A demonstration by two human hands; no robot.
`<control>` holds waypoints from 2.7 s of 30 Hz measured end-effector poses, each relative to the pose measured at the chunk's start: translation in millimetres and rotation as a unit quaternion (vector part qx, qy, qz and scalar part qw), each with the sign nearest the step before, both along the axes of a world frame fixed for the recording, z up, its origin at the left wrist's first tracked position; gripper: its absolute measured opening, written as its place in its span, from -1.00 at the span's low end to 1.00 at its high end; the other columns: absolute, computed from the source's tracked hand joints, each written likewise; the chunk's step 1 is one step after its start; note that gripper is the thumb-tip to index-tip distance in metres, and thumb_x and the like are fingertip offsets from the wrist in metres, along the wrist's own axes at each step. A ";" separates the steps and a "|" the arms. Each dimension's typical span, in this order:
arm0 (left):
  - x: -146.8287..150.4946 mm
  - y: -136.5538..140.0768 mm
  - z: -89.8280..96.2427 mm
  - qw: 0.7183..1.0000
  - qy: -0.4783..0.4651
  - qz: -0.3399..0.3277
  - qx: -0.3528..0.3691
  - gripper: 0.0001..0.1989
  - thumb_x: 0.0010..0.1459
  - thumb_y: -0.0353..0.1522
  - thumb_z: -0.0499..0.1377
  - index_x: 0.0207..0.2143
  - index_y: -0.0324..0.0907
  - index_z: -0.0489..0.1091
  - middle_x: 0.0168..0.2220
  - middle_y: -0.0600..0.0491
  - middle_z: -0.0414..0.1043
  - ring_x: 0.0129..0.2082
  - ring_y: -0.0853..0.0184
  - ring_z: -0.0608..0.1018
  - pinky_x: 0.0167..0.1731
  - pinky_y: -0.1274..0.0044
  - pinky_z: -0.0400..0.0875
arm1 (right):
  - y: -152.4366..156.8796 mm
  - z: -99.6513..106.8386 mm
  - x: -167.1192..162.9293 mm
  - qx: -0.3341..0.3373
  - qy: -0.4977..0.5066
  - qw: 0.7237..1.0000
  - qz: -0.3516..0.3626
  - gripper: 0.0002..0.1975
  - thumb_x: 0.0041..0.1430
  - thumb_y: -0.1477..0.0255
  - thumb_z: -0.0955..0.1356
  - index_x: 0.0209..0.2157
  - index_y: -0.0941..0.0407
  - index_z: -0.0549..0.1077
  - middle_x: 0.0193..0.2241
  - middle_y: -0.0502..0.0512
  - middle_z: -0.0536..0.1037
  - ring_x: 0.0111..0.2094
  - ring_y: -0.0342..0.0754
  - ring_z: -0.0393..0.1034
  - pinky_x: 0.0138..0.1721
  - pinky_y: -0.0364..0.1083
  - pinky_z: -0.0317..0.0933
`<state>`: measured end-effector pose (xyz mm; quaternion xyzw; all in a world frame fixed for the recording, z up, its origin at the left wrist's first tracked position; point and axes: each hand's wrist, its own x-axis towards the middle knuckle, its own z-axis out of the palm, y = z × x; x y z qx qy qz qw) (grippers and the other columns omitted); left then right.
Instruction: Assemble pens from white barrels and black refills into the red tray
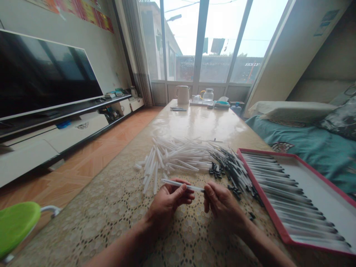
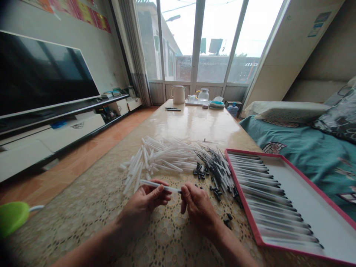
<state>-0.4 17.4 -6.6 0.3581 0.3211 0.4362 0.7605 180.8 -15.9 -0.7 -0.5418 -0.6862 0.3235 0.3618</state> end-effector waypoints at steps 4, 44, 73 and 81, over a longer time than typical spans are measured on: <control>-0.7 0.4 -1.0 1.000 -0.002 0.008 0.003 -0.78 -0.02 -0.34 0.30 -0.33 -0.29 0.42 -0.44 -0.03 0.56 -0.45 0.37 0.57 -0.41 0.58 0.43 | -0.6 2.7 0.4 -0.010 0.007 1.000 0.009 -0.66 0.29 0.19 0.12 -0.39 0.11 0.30 -0.65 -0.03 0.48 -0.60 -0.16 0.32 -0.50 -0.19 0.12; 4.8 -7.5 6.6 0.988 0.108 -0.033 0.103 -0.75 -0.02 -0.25 0.28 -0.38 -0.27 0.41 -0.54 -0.02 0.51 -0.56 0.34 0.54 -0.54 0.54 0.40 | -3.2 1.9 -5.1 0.057 -0.061 0.996 0.045 -0.76 0.26 0.29 0.17 -0.26 0.09 0.40 -0.43 0.06 0.50 -0.40 -0.09 0.38 -0.40 -0.16 0.20; -55.5 26.3 26.1 0.861 0.398 0.208 0.239 -0.79 0.03 -0.34 0.17 -0.26 -0.22 0.42 -0.46 0.06 0.37 -0.49 0.35 0.45 -0.42 0.50 0.38 | -2.9 2.8 6.1 0.090 -0.066 0.990 -0.083 -0.81 0.21 0.34 0.20 -0.34 0.12 0.37 -0.57 -0.02 0.40 -0.55 -0.14 0.26 -0.50 -0.18 0.11; -18.4 11.4 6.4 0.992 0.067 0.103 -0.017 -0.69 -0.12 -0.34 0.36 -0.37 -0.24 0.32 -0.52 0.06 0.46 -0.55 0.45 0.51 -0.49 0.62 0.44 | -5.6 10.5 11.2 0.179 -0.095 0.970 -0.134 -0.87 0.10 0.42 0.23 -0.43 0.14 0.37 -0.63 -0.06 0.28 -0.61 -0.17 0.16 -0.53 -0.18 0.06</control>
